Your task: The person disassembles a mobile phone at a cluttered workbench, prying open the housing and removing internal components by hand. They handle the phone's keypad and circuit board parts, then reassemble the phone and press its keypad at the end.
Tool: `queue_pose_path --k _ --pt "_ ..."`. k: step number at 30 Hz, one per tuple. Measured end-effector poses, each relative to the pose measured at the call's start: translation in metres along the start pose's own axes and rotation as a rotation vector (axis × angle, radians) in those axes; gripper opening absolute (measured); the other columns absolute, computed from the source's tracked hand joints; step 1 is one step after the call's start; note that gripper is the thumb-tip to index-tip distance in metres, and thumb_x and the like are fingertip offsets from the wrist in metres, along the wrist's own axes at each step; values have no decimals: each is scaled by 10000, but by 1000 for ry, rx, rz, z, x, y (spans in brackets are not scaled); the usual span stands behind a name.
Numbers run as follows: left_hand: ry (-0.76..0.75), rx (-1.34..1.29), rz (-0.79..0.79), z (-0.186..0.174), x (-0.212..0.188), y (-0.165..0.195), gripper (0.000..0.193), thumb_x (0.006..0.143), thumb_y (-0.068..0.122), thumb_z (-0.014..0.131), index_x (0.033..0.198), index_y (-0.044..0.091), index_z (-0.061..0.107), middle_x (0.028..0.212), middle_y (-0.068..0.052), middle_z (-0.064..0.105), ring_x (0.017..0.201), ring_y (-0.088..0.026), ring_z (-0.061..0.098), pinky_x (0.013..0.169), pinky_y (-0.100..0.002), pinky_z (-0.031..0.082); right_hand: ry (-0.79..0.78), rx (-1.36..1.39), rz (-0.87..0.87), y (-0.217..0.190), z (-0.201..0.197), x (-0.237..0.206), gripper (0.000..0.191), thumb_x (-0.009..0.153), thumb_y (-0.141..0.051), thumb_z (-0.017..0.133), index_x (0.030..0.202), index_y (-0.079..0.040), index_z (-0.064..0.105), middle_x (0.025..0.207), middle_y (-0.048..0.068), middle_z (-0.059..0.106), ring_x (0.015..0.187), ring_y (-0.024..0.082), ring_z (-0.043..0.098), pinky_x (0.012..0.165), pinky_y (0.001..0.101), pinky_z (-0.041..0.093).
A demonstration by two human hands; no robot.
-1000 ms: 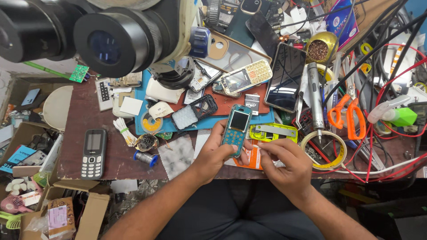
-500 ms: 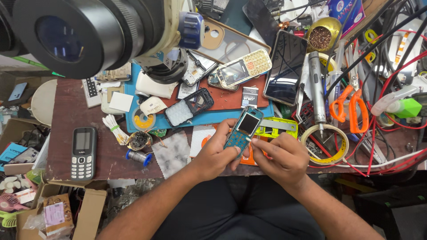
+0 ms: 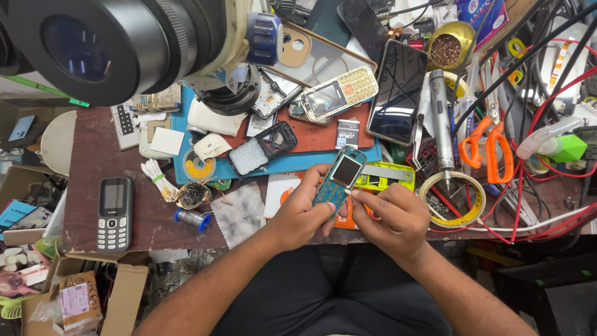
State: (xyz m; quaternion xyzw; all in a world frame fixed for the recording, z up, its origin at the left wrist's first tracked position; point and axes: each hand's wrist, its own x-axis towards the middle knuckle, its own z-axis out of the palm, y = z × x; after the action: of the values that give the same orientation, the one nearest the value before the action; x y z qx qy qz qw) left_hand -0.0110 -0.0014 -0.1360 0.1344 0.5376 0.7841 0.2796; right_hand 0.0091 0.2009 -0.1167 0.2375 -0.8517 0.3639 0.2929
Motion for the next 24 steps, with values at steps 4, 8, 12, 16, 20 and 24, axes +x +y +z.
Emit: queue_pose_path --k 4,8,12,16,20,24 --pt "-6 1 -15 -1 0 2 469 958 -3 448 1415 5 338 984 -82 620 637 -80 569 565 -233 494 -15 -3 -57 0 0 0 252 740 18 841 972 -54 777 667 7 561 568 134 535 496 311 393" --pt "-24 -15 -11 -1 1 3 483 956 -8 447 1426 10 336 991 -80 619 641 -75 562 565 -232 490 -27 12 -83 0 -1 1 263 739 8 839 985 -59 773 683 6 573 573 132 545 507 311 412" --pt "-6 -29 -46 -1 0 4 493 948 0 437 1431 24 342 974 -78 625 634 -75 567 559 -233 490 -12 -38 -46 -1 0 0 262 732 12 849 971 -68 778 648 7 543 539 138 517 488 322 384" --pt "17 -21 -84 -1 -2 6 500 944 34 430 1438 43 354 964 -74 638 625 -77 566 555 -232 478 -44 25 -122 0 -1 1 273 724 4 827 980 -70 772 681 -5 559 563 134 543 508 313 411" --pt "20 -6 -55 -2 0 7 417 1014 113 416 1421 24 386 952 -81 639 599 -90 573 538 -237 470 -64 27 -137 0 -1 1 257 720 -3 841 962 -61 775 666 -2 540 544 145 518 498 323 393" --pt "26 16 -27 0 -1 5 376 1070 175 385 1412 20 385 947 -80 640 584 -93 575 533 -233 471 -43 -13 -157 -2 0 3 238 758 1 833 972 -70 757 703 -3 551 595 147 556 537 320 440"
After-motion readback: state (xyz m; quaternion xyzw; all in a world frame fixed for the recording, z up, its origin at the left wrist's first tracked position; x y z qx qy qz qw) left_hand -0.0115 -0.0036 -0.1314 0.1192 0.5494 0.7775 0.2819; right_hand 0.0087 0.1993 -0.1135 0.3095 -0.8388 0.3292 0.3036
